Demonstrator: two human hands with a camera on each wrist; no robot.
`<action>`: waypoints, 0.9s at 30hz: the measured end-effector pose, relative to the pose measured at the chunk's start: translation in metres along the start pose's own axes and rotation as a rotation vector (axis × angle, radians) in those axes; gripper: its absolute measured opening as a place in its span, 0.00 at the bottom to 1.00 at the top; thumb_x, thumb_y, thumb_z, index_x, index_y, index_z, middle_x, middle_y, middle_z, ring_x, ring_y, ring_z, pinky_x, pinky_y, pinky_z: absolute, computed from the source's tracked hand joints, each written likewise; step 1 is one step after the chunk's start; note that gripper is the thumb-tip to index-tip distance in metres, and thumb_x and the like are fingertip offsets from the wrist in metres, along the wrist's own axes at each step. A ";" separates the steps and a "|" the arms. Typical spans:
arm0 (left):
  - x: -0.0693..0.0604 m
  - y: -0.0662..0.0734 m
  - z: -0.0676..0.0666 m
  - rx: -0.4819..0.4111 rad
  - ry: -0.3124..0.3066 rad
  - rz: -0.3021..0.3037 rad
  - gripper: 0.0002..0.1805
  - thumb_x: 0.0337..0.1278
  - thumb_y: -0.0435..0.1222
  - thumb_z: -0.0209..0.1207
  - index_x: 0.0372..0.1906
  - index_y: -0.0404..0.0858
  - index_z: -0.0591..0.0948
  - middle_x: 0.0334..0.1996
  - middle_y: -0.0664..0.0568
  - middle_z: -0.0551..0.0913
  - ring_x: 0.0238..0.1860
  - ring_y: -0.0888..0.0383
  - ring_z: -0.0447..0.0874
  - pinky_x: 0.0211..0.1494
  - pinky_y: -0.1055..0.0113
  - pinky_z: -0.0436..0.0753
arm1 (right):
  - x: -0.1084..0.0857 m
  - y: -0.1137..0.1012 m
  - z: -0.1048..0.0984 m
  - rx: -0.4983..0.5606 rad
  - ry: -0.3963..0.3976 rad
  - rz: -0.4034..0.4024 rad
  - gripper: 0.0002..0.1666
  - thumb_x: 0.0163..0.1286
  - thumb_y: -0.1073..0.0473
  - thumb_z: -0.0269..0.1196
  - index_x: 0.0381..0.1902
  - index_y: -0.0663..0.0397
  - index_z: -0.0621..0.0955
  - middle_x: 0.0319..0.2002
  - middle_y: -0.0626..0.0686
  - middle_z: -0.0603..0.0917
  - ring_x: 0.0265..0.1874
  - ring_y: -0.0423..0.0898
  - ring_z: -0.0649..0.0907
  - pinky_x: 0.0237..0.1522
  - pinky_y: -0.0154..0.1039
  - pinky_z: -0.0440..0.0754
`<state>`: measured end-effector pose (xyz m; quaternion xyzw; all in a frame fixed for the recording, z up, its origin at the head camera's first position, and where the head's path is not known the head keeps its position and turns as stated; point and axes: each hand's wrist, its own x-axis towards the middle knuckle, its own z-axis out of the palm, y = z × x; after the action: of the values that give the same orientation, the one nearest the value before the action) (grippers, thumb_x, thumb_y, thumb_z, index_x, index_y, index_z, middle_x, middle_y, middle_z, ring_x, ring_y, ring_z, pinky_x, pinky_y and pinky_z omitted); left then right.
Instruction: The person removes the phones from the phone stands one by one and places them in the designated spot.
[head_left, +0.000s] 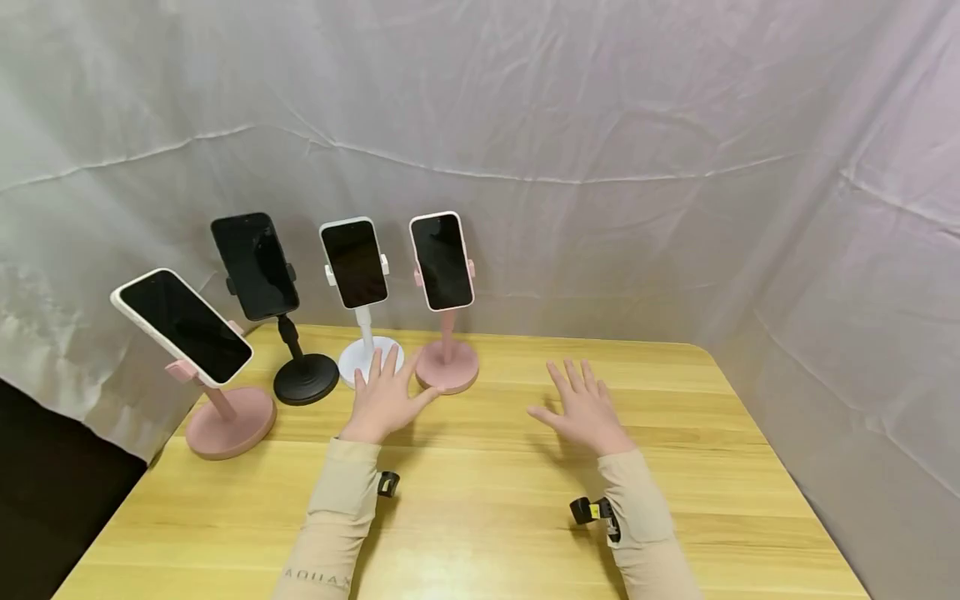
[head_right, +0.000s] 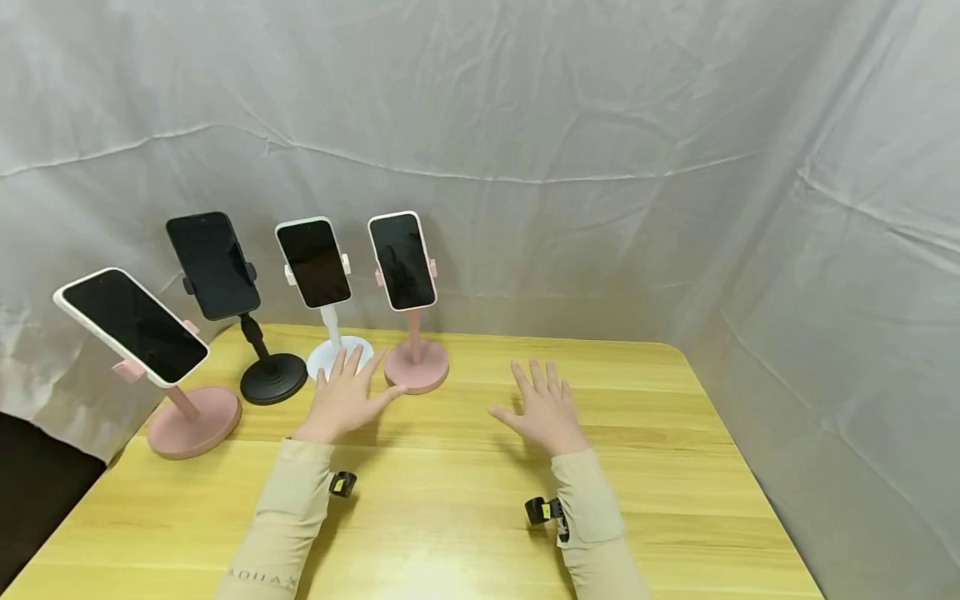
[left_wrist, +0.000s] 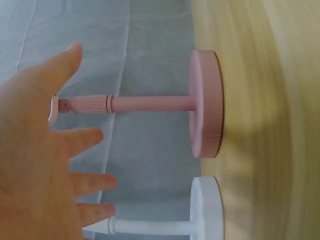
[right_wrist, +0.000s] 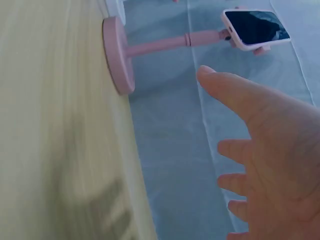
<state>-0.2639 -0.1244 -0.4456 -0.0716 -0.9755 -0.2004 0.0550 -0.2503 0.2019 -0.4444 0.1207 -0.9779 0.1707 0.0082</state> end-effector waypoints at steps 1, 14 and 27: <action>0.001 0.000 -0.002 -0.006 0.019 0.007 0.45 0.58 0.68 0.50 0.76 0.54 0.57 0.76 0.37 0.54 0.77 0.33 0.43 0.68 0.24 0.47 | 0.003 -0.002 0.000 0.007 0.017 -0.015 0.54 0.65 0.28 0.55 0.78 0.46 0.50 0.78 0.62 0.46 0.77 0.64 0.40 0.73 0.68 0.39; 0.034 -0.003 -0.034 -0.229 0.238 0.117 0.47 0.60 0.65 0.53 0.76 0.43 0.57 0.72 0.38 0.63 0.72 0.38 0.61 0.72 0.42 0.64 | 0.058 -0.028 -0.004 0.266 0.205 -0.151 0.51 0.67 0.31 0.56 0.78 0.43 0.51 0.76 0.58 0.58 0.74 0.58 0.60 0.72 0.60 0.59; 0.065 0.013 -0.032 -0.695 0.337 0.099 0.34 0.67 0.50 0.56 0.72 0.41 0.65 0.65 0.41 0.74 0.62 0.44 0.78 0.64 0.53 0.77 | 0.100 -0.076 -0.019 0.610 0.317 -0.246 0.38 0.71 0.48 0.61 0.73 0.52 0.62 0.66 0.60 0.73 0.64 0.57 0.75 0.64 0.51 0.75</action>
<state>-0.3233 -0.1180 -0.4025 -0.0991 -0.8221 -0.5250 0.1968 -0.3294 0.1157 -0.3960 0.2065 -0.8466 0.4689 0.1440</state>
